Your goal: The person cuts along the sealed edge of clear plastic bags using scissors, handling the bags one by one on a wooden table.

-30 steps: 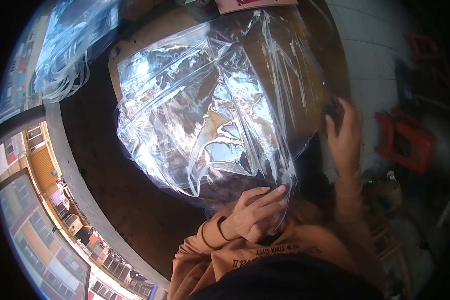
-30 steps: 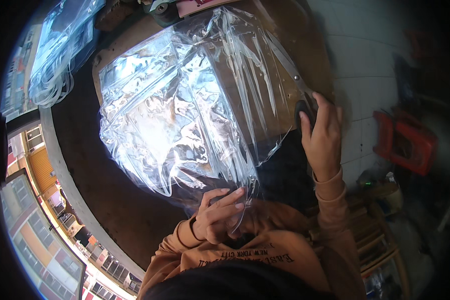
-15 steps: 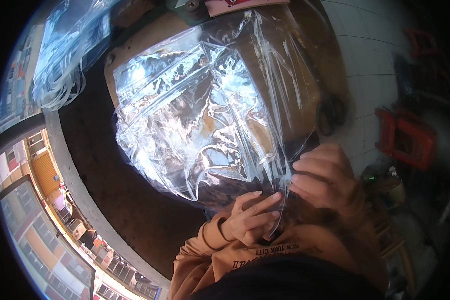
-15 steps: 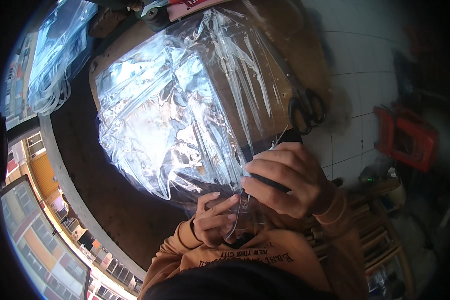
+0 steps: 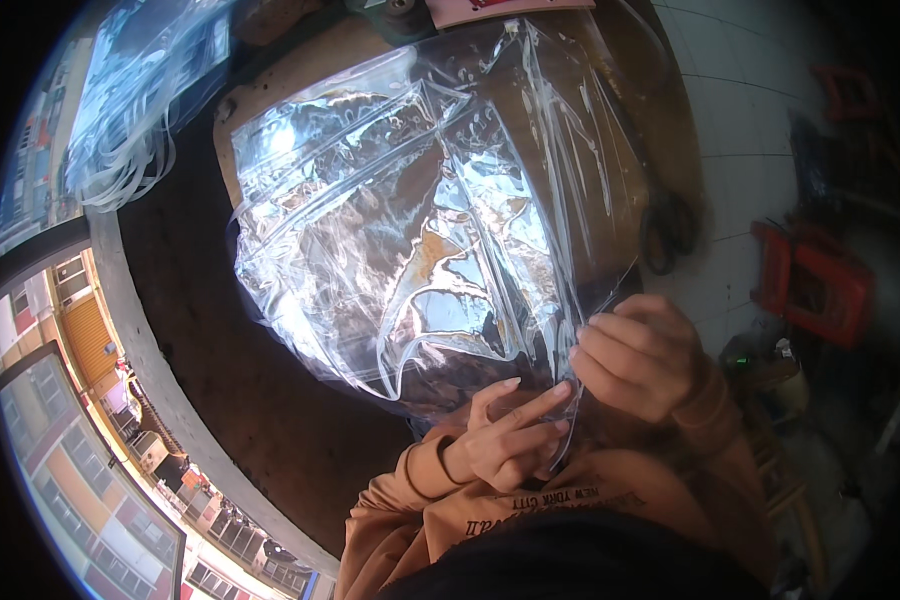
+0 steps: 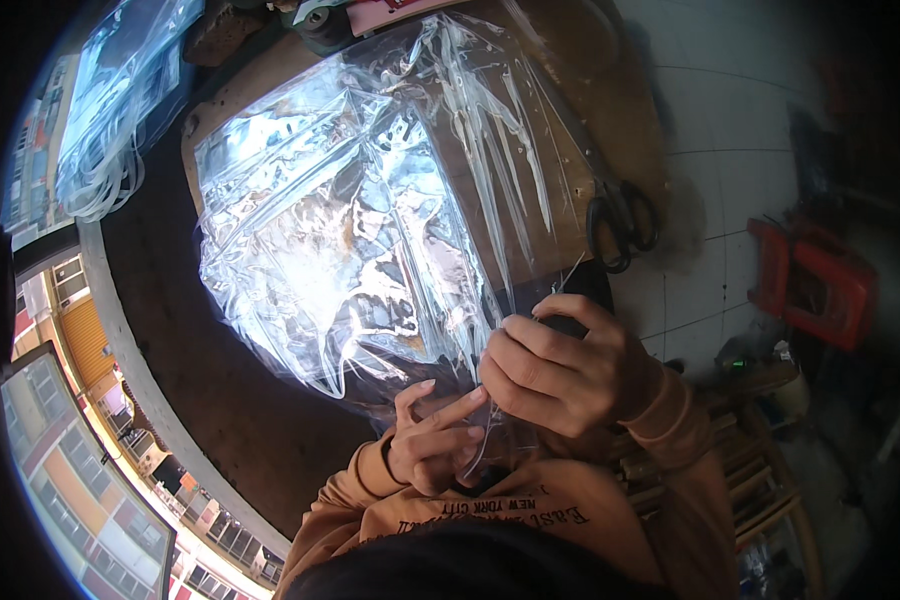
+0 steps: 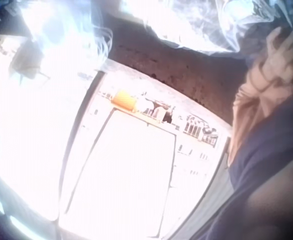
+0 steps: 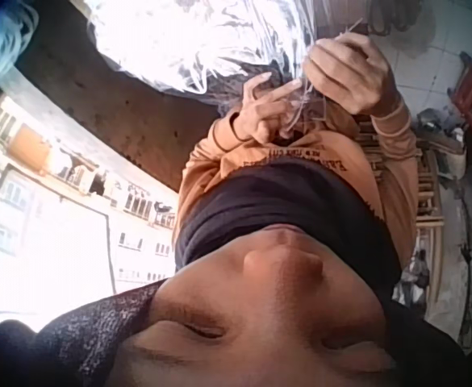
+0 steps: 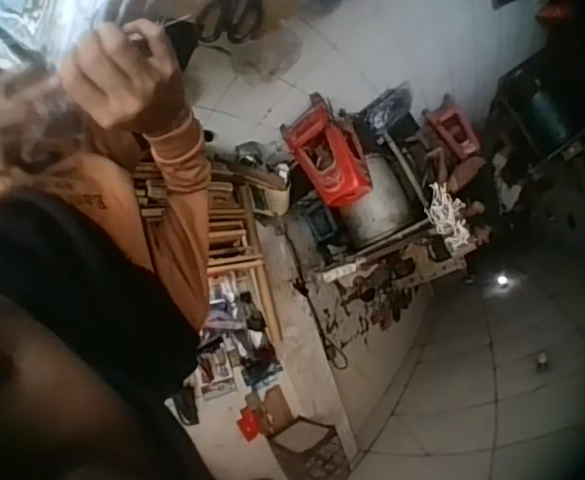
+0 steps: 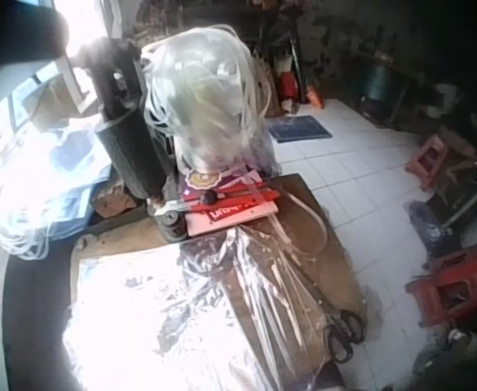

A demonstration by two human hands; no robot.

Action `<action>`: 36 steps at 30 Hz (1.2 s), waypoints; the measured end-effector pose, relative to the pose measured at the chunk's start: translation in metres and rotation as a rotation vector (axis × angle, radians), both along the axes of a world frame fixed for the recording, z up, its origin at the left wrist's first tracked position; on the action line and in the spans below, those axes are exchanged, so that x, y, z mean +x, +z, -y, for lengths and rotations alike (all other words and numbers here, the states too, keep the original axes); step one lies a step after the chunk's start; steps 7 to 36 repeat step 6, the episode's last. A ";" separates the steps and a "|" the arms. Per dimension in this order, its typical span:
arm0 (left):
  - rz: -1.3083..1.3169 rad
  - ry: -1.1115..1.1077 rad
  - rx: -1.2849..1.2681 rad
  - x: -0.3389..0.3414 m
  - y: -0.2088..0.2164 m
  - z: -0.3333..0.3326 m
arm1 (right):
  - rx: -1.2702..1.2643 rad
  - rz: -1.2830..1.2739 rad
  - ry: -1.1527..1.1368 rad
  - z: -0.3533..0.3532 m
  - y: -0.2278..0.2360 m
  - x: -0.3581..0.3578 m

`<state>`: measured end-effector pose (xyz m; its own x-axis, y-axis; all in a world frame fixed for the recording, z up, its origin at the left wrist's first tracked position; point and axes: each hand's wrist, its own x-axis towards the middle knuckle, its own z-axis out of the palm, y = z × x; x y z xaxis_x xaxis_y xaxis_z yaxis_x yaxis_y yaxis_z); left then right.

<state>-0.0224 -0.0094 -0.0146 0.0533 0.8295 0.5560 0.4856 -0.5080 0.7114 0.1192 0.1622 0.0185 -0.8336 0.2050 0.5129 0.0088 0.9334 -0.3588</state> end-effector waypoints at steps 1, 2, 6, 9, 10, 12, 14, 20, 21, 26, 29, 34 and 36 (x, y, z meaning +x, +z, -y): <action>-0.004 0.015 0.011 0.001 0.000 -0.001 | 0.009 0.009 0.014 -0.001 0.001 0.000; -0.009 0.030 0.022 0.002 -0.001 -0.001 | 0.018 0.018 0.028 -0.001 0.002 0.000; -0.049 -0.035 -0.014 0.002 0.001 0.002 | -0.144 0.104 -0.028 0.001 0.005 0.001; -0.049 -0.035 -0.014 0.002 0.001 0.002 | -0.144 0.104 -0.028 0.001 0.005 0.001; -0.049 -0.035 -0.014 0.002 0.001 0.002 | -0.144 0.104 -0.028 0.001 0.005 0.001; -0.049 -0.035 -0.014 0.002 0.001 0.002 | -0.144 0.104 -0.028 0.001 0.005 0.001; -0.049 -0.035 -0.014 0.002 0.001 0.002 | -0.144 0.104 -0.028 0.001 0.005 0.001; -0.049 -0.035 -0.014 0.002 0.001 0.002 | -0.144 0.104 -0.028 0.001 0.005 0.001; -0.049 -0.035 -0.014 0.002 0.001 0.002 | -0.144 0.104 -0.028 0.001 0.005 0.001; -0.049 -0.035 -0.014 0.002 0.001 0.002 | -0.144 0.104 -0.028 0.001 0.005 0.001; -0.049 -0.035 -0.014 0.002 0.001 0.002 | -0.144 0.104 -0.028 0.001 0.005 0.001; -0.049 -0.035 -0.014 0.002 0.001 0.002 | -0.144 0.104 -0.028 0.001 0.005 0.001; -0.049 -0.035 -0.014 0.002 0.001 0.002 | -0.144 0.104 -0.028 0.001 0.005 0.001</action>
